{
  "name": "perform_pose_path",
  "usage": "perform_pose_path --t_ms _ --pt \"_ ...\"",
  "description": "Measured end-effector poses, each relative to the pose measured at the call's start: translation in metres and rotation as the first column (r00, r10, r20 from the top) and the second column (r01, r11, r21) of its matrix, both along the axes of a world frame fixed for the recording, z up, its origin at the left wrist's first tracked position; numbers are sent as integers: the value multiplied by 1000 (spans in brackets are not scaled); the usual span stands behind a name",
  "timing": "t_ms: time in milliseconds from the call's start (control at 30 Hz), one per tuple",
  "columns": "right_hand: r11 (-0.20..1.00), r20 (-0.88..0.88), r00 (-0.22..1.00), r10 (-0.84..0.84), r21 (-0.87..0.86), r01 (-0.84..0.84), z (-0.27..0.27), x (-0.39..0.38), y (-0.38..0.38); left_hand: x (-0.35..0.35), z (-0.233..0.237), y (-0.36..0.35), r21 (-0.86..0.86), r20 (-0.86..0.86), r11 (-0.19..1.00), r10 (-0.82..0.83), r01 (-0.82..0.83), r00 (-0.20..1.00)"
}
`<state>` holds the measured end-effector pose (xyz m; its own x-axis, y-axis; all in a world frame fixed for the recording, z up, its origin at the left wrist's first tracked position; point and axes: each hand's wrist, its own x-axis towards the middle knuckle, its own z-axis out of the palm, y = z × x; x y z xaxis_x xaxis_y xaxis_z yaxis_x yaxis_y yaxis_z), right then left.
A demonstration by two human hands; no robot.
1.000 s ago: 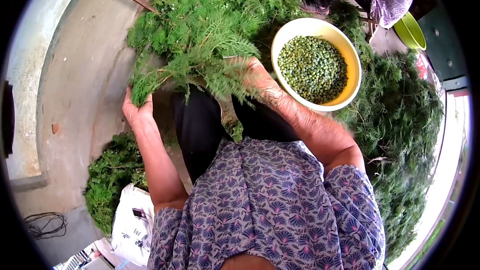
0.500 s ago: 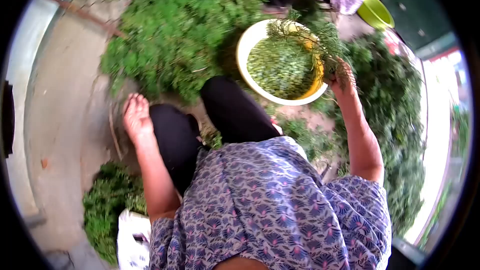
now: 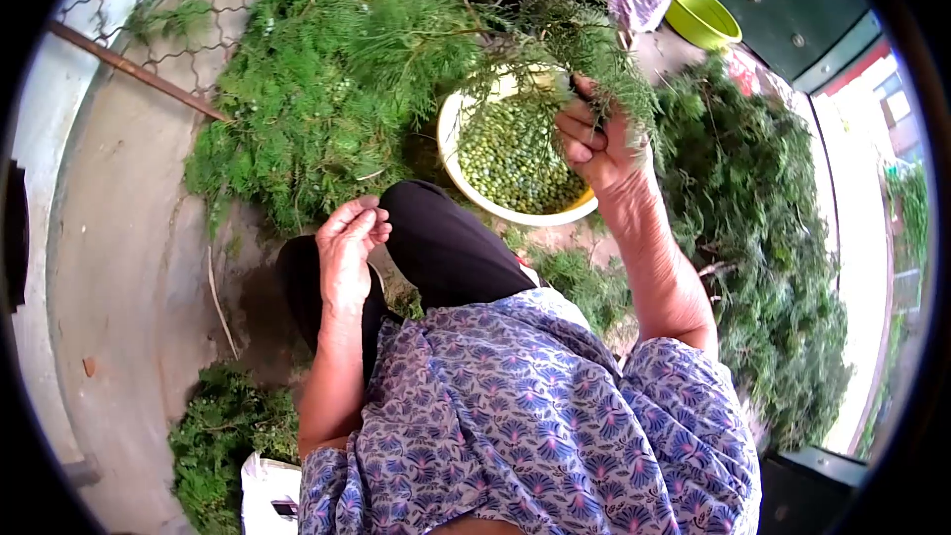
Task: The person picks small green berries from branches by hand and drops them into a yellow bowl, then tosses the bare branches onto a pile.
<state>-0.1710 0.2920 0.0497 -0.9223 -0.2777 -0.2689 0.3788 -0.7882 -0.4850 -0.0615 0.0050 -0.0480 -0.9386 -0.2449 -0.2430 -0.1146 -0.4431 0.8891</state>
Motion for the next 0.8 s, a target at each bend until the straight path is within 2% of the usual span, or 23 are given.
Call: perform_pose_path --t_ms 33,67,133,167,233,300,333,400,467,533,567,600,667,700,733,767,800 --pt "998 47 997 -61 23 60 15 7 -20 1 0 -3 -2 -14 1000 11 -11 1000" --pt "996 -17 997 81 -41 -81 14 4 -27 2 1 -5 -3 -28 1000 24 -24 999" --pt "936 -64 970 234 -255 -243 11 1 -50 6 7 -10 12 -55 997 72 -71 996" --pt "950 -101 963 248 -170 -263 13 2 -60 8 8 -15 0 -78 997 76 -76 994" --pt "899 -140 931 338 -245 -364 10 2 -79 12 9 -22 -15 -98 994 109 -111 989" --pt "853 -174 895 410 -275 -444 13 6 -98 14 14 -27 -27 -223 972 221 -232 950" --pt "863 -185 890 416 -229 -451 18 13 -107 15 15 -32 -18 -314 975 204 -220 927" --pt "792 -153 857 493 -328 -514 19 20 -124 13 22 -39 -49 -269 955 268 -291 925" --pt "755 -132 818 559 -327 -569 25 29 -139 10 24 -44 -63 -291 951 272 -302 917" --pt "730 -91 793 602 -339 -593 25 36 -153 7 31 -43 71 -339 946 320 -316 885" --pt "709 -81 772 630 -346 -615 23 37 -159 1 3 -51 113 -420 957 289 -267 860" --pt "688 -88 754 650 -351 -635 25 40 -164 -3 -3 -53 111 -420 953 303 -283 856" --pt "709 -59 752 656 -291 -642 26 47 -172 -11 -8 -51 295 -506 943 289 -152 813" --pt "724 0 755 656 -282 -629 28 50 -175 -4 29 -53 -297 -339 931 107 -214 935" --pt "738 -8 762 647 -241 -630 28 51 -176 -3 24 -63 -298 -345 930 105 -215 933" --pt "744 2 767 642 -242 -623 27 50 -176 -4 12 -73 84 -553 970 -145 228 821" --pt "748 14 769 639 -244 -617 25 48 -176 -4 5 -78 314 -783 669 -218 674 582"
